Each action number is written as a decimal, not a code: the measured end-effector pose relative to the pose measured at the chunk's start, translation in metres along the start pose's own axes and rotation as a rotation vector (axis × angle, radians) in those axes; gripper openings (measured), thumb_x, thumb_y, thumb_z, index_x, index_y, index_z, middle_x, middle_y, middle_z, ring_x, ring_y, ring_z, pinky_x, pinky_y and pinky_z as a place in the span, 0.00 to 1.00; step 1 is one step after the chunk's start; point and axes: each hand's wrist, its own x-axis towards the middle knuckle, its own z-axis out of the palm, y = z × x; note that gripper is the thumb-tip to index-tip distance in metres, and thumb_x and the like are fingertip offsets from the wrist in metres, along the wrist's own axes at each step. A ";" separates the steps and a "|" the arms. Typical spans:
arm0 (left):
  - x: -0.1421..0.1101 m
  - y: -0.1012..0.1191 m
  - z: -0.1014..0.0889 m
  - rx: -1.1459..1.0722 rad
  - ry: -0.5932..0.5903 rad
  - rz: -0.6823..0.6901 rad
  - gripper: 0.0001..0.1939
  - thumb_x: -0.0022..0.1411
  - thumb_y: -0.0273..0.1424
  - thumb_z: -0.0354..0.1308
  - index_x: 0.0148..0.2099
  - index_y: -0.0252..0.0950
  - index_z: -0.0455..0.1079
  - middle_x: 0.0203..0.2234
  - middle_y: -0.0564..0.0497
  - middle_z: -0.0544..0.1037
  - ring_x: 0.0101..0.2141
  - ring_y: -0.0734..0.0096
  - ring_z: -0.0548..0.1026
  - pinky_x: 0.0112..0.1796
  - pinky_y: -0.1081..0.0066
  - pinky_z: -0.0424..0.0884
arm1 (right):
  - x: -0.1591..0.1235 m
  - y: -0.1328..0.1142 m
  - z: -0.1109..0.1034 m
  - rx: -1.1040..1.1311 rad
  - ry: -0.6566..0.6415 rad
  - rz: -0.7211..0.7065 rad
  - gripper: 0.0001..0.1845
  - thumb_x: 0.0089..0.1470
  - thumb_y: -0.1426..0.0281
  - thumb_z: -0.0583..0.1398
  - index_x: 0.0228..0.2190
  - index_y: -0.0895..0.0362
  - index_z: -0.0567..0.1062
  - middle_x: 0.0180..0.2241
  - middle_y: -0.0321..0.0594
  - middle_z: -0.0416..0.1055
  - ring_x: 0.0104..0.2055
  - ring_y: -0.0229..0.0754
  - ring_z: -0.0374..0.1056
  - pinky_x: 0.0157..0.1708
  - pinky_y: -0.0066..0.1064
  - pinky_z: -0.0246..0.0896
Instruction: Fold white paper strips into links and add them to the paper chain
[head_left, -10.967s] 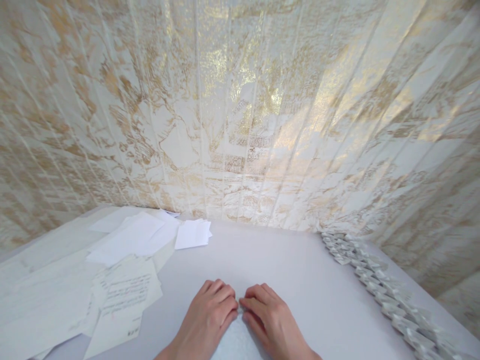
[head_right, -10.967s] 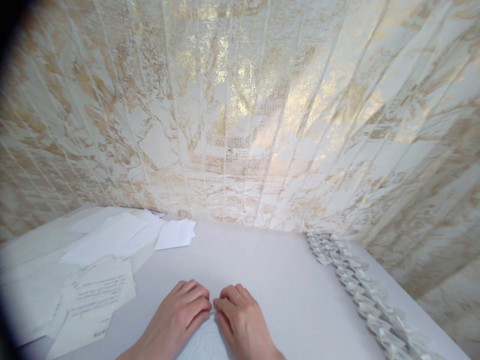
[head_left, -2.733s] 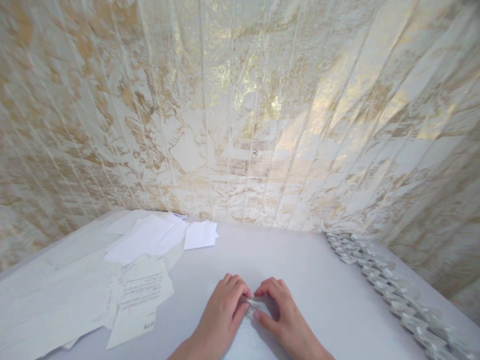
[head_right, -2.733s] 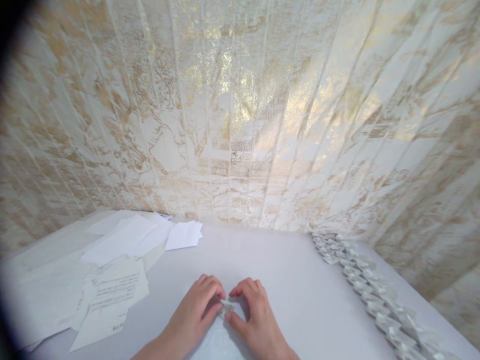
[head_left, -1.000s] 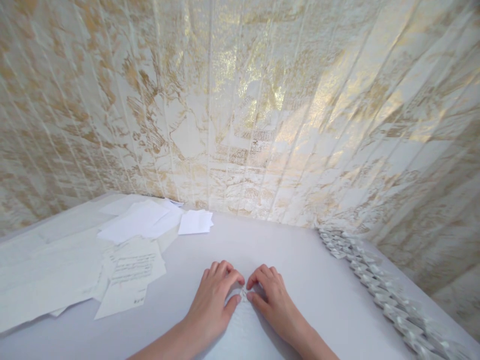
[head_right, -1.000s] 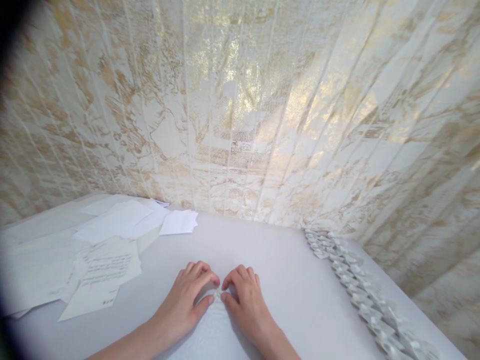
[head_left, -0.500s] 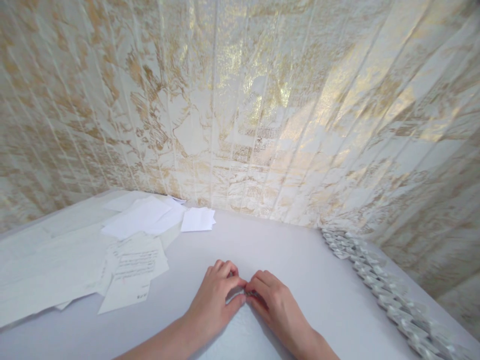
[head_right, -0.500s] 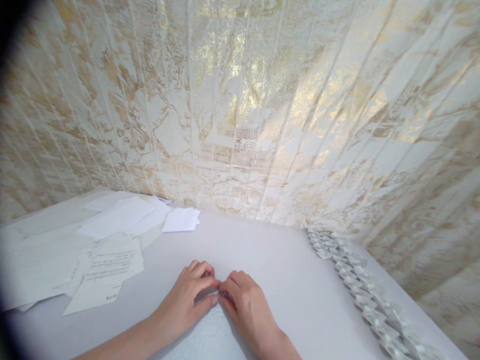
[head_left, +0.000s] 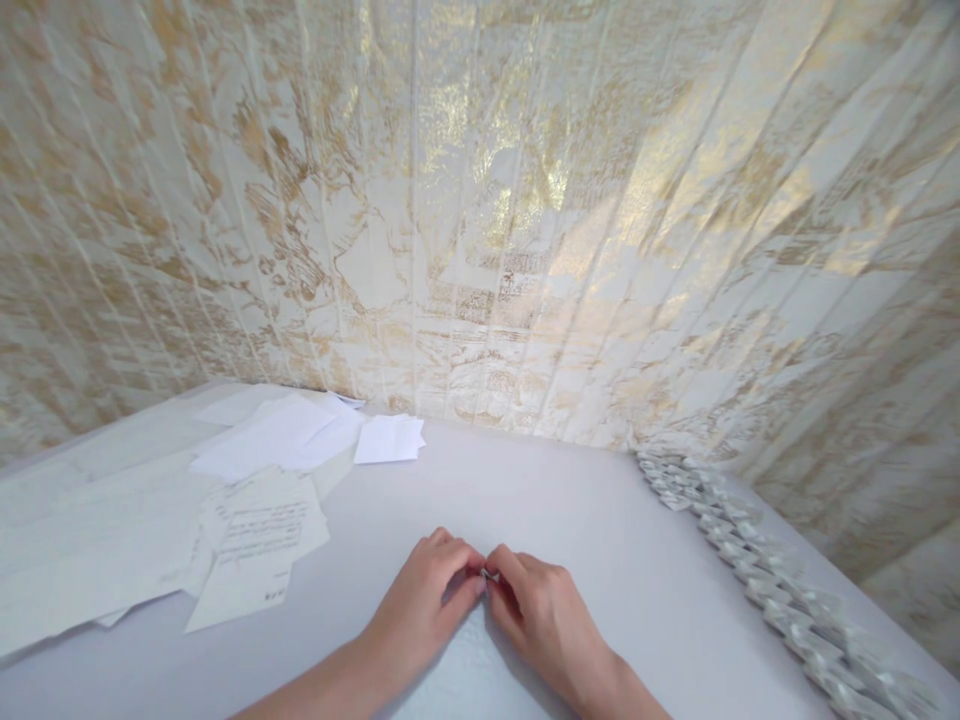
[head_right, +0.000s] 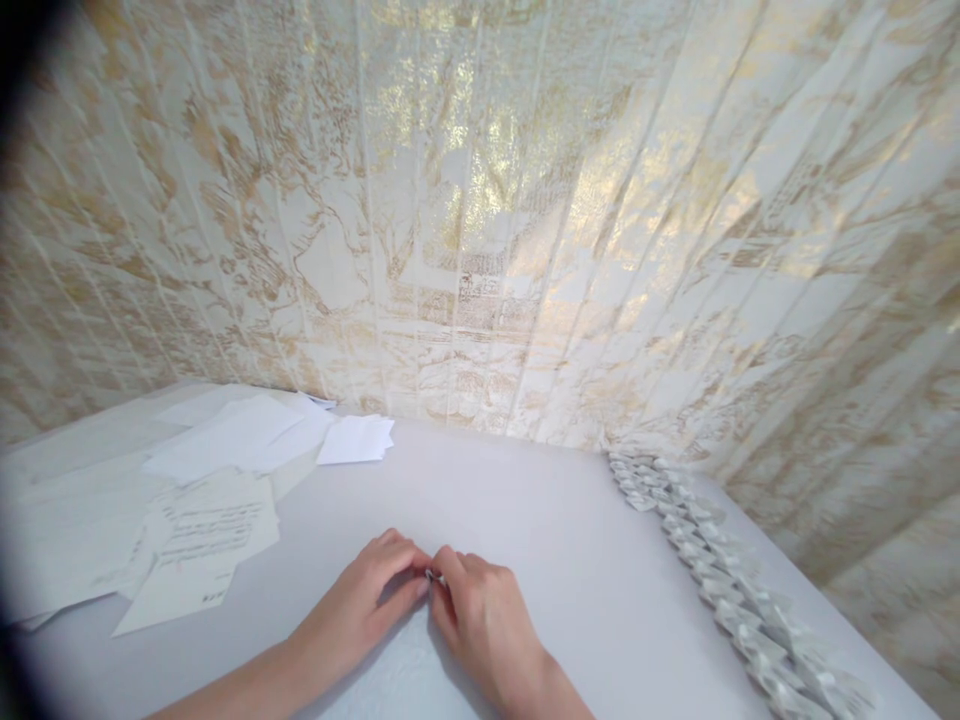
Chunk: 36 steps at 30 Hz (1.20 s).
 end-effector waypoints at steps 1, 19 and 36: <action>-0.001 0.001 0.000 -0.044 0.003 -0.011 0.05 0.63 0.30 0.54 0.39 0.39 0.72 0.35 0.50 0.75 0.40 0.61 0.71 0.44 0.64 0.65 | -0.001 0.000 0.000 0.045 0.004 0.010 0.08 0.57 0.78 0.52 0.35 0.54 0.67 0.25 0.34 0.73 0.24 0.38 0.69 0.26 0.26 0.56; -0.006 -0.005 0.005 -0.546 0.065 -0.079 0.15 0.63 0.36 0.57 0.51 0.40 0.64 0.34 0.54 0.70 0.40 0.65 0.71 0.44 0.67 0.65 | -0.003 0.003 -0.002 0.574 0.137 -0.022 0.10 0.64 0.72 0.53 0.37 0.54 0.76 0.33 0.39 0.75 0.35 0.40 0.71 0.38 0.29 0.64; -0.011 0.018 0.001 -0.352 0.056 -0.089 0.15 0.59 0.28 0.57 0.49 0.42 0.64 0.25 0.61 0.66 0.31 0.70 0.69 0.38 0.71 0.62 | 0.002 -0.010 0.000 0.949 0.131 0.324 0.20 0.53 0.54 0.65 0.23 0.57 0.71 0.24 0.34 0.66 0.29 0.39 0.60 0.33 0.31 0.54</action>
